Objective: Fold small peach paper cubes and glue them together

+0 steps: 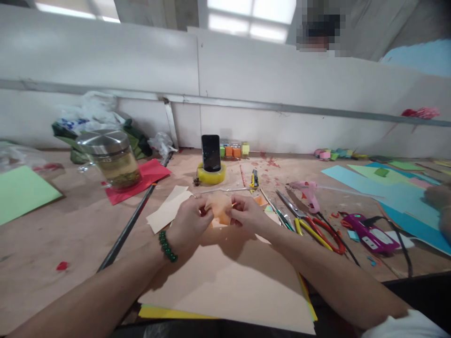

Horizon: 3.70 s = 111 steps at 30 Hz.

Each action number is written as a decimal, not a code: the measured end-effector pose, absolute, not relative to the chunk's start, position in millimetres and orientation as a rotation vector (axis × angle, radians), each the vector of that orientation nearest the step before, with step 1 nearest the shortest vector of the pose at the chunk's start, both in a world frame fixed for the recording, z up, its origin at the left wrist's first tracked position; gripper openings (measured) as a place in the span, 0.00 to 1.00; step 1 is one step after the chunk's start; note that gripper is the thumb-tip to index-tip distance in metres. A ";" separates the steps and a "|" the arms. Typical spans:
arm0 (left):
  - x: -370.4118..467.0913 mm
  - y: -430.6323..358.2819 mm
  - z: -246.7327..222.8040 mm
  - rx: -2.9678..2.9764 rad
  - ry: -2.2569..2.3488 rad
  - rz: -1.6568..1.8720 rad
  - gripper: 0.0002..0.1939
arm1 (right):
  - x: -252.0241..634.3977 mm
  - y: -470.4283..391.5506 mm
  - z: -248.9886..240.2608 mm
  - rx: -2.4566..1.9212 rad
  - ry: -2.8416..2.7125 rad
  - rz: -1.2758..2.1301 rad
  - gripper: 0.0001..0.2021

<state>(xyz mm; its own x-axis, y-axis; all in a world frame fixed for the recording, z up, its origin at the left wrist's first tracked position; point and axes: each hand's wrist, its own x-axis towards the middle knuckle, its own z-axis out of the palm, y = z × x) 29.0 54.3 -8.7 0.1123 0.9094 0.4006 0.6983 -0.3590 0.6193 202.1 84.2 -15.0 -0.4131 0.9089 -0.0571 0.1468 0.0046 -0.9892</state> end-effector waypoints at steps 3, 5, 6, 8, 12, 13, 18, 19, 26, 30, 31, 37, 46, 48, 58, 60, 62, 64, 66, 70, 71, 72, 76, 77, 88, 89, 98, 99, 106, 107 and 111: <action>29.4 55.6 -11.0 2.025 1.553 1.111 0.07 | 201.8 88.5 -19.0 -1.050 -1.554 1.413 0.08; 29.0 56.8 -12.7 1.974 1.530 1.120 0.08 | 202.2 89.8 -19.7 -1.006 -1.525 1.404 0.11; 28.7 57.5 -13.5 1.958 1.527 1.125 0.08 | 202.5 89.7 -19.4 -0.990 -1.527 1.408 0.12; 27.7 58.9 -14.7 1.940 1.529 1.123 0.07 | 203.1 88.4 -18.0 -0.963 -1.557 1.428 0.14; 26.2 60.3 -15.4 1.918 1.519 1.091 0.07 | 203.6 84.8 -16.9 -0.923 -1.658 1.481 0.12; 26.1 60.2 -15.4 1.918 1.516 1.083 0.07 | 203.4 84.4 -17.9 -0.928 -1.680 1.477 0.10; 27.3 58.0 -16.3 1.925 1.456 1.012 0.06 | 201.4 86.4 -27.7 -0.972 -1.813 1.257 0.06; 27.8 57.4 -16.6 1.921 1.440 0.995 0.06 | 201.1 87.3 -29.6 -0.982 -1.833 1.220 0.05; 30.7 54.7 -15.0 1.961 1.320 0.850 0.06 | 201.6 87.5 -31.7 -1.069 -1.892 1.144 0.02; 30.5 54.9 -14.7 1.983 1.325 0.818 0.10 | 202.1 82.9 -28.2 -1.062 -1.931 1.174 0.02; 30.2 55.2 -14.7 1.989 1.336 0.810 0.11 | 202.3 82.5 -27.7 -1.053 -1.940 1.163 0.02; 28.7 56.3 -14.3 2.009 1.458 0.790 0.13 | 205.6 89.2 -30.6 -1.016 -1.947 1.054 0.05; 29.9 56.2 -13.3 1.918 1.424 0.808 0.06 | 204.0 90.9 -36.4 -0.984 -2.013 1.040 0.09; 30.4 55.8 -13.7 1.893 1.412 0.816 0.06 | 203.2 92.4 -39.2 -0.984 -1.981 1.041 0.07; 29.4 57.1 -11.7 1.829 1.351 0.897 0.07 | 203.1 92.8 -41.0 -0.943 -1.984 0.942 0.03; 27.9 58.4 -11.8 1.819 1.304 1.025 0.08 | 203.2 91.9 -39.2 -0.905 -1.965 0.902 0.03; 26.3 59.7 -11.8 1.810 1.259 1.124 0.09 | 203.3 90.1 -36.2 -0.846 -1.936 0.884 0.04; 25.3 60.8 -11.8 1.776 1.220 1.171 0.10 | 203.2 87.9 -32.7 -0.778 -1.902 0.885 0.05; 25.1 61.5 -12.1 1.715 1.180 1.194 0.10 | 203.0 86.8 -29.7 -0.733 -1.865 0.910 0.05; 26.5 61.1 -13.3 1.606 1.110 1.172 0.15 | 202.8 91.5 -28.0 -0.701 -1.747 1.166 0.08; 26.9 60.6 -13.3 1.599 1.108 1.153 0.16 | 202.9 93.6 -28.2 -0.691 -1.721 1.250 0.10; 27.3 59.9 -13.1 1.599 1.112 1.139 0.18 | 203.1 95.6 -28.3 -0.675 -1.704 1.324 0.12; 28.8 56.1 -9.7 1.707 1.154 1.106 0.19 | 204.0 99.3 -26.5 -0.593 -1.694 1.462 0.18; 29.4 55.0 -8.7 1.759 1.167 1.099 0.18 | 204.1 98.8 -25.5 -0.589 -1.695 1.469 0.18; 34.4 47.7 -4.7 1.978 1.208 1.048 0.12 | 206.6 98.6 -28.5 -0.689 -1.752 1.452 0.16; 34.8 47.0 -4.0 2.007 1.223 1.039 0.09 | 207.4 99.3 -29.2 -0.692 -1.764 1.449 0.17; 35.2 45.4 -6.9 2.066 1.268 0.951 0.05 | 209.0 97.5 -31.2 -0.813 -1.854 1.344 0.13; 34.7 46.0 -8.2 2.065 1.273 0.944 0.05 | 208.6 97.3 -31.6 -0.831 -1.852 1.332 0.13; 32.8 50.8 -11.6 2.017 1.310 0.875 0.08 | 207.1 94.0 -30.8 -0.805 -1.812 1.454 0.09; 32.8 51.3 -11.3 2.002 1.315 0.870 0.07 | 206.8 93.4 -30.6 -0.791 -1.810 1.456 0.08; 33.3 51.3 -9.7 1.958 1.332 0.890 0.06 | 204.5 93.7 -32.4 -0.798 -1.819 1.372 0.05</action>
